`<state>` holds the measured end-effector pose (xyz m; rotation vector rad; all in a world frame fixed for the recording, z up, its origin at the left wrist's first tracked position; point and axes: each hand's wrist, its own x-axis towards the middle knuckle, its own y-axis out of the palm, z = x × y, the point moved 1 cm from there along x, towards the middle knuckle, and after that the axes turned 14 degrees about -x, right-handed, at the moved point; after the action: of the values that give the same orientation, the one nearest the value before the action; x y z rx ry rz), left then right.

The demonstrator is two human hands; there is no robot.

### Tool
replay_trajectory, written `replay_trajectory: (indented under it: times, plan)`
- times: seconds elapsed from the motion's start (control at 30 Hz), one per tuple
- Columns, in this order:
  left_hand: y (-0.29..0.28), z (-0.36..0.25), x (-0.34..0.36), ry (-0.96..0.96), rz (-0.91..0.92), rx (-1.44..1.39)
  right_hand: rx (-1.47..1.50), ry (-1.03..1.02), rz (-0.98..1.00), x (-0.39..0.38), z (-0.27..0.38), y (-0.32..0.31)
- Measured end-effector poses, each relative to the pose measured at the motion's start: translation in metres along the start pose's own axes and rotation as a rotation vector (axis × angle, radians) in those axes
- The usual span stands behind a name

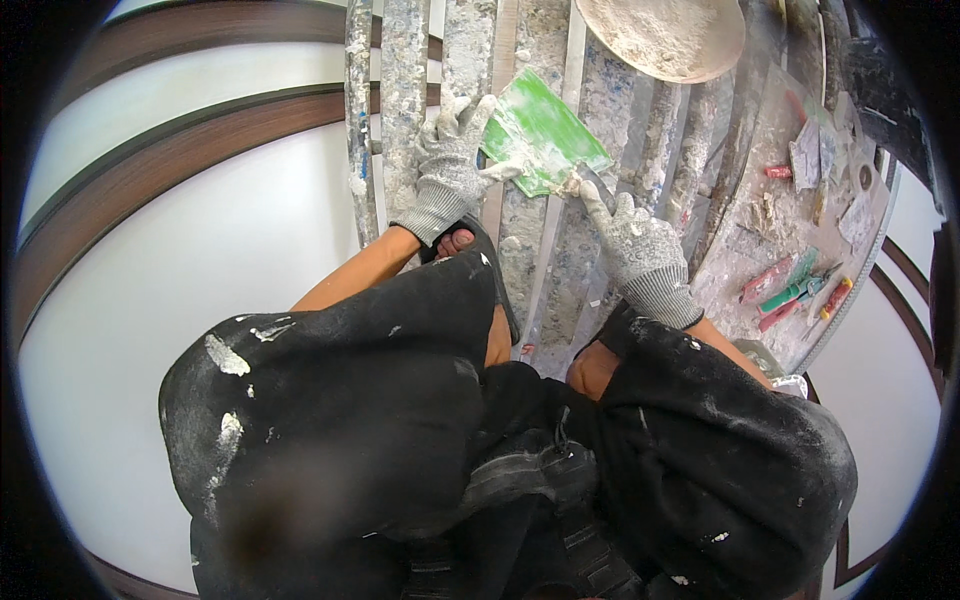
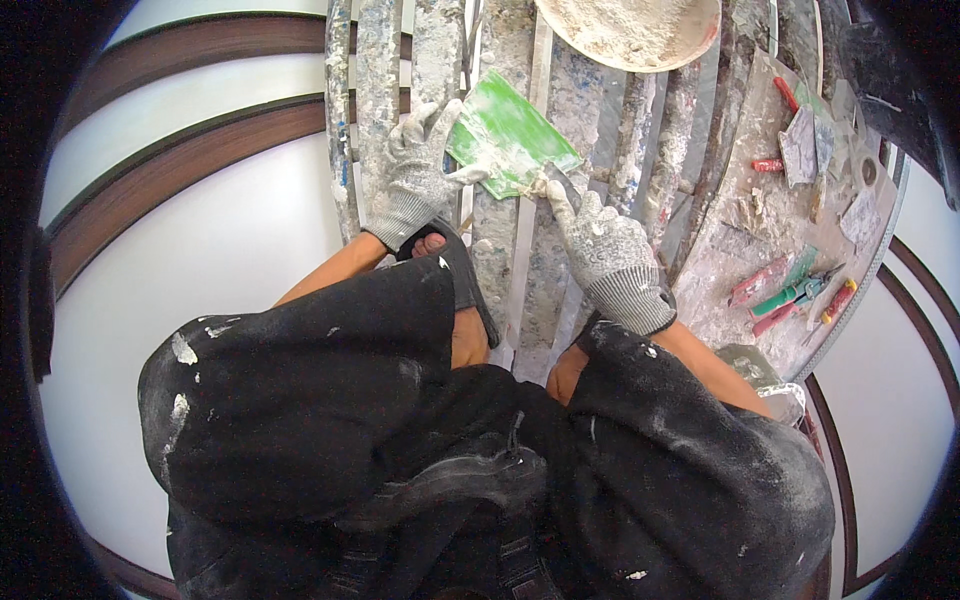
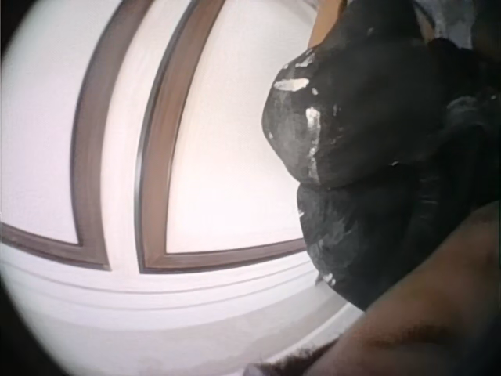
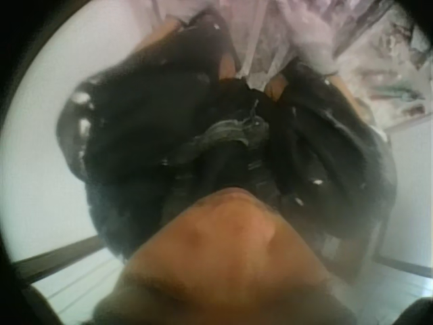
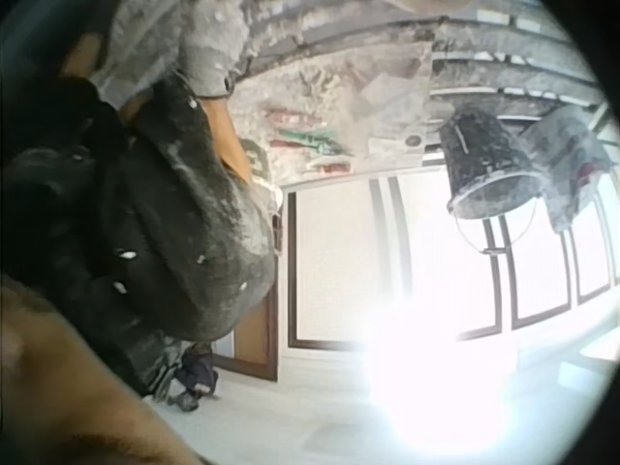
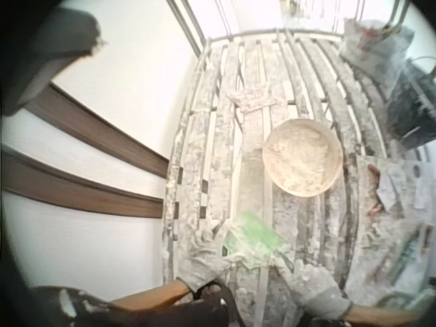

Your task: The person mixes putty in a bowl using a spatula, transfers the mixture onto a plastic spreader, and applies the putty to the wall surface along the decorative ceiling molding.

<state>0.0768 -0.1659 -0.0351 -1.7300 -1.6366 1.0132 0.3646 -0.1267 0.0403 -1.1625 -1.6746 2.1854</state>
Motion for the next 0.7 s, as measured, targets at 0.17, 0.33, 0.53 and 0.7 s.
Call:
replay_trajectory:
  times: [0.17, 0.33, 0.53, 0.7]
  plan:
    - [-0.008, -0.005, 0.000, 0.047, -0.036, 0.063, 0.040, -0.032, -0.032, -0.004, -0.005, 0.004]
    - [-0.006, -0.004, 0.000, 0.076, -0.038, 0.058, 0.086, -0.015, -0.029, 0.007, 0.001, -0.001]
    - [-0.011, -0.006, -0.001, 0.026, -0.008, 0.063, 0.121, -0.040, -0.098, 0.015, -0.005, 0.000]
    - [-0.010, -0.007, -0.001, 0.063, -0.029, 0.078, 0.081, 0.010, 0.012, 0.016, 0.001, -0.015]
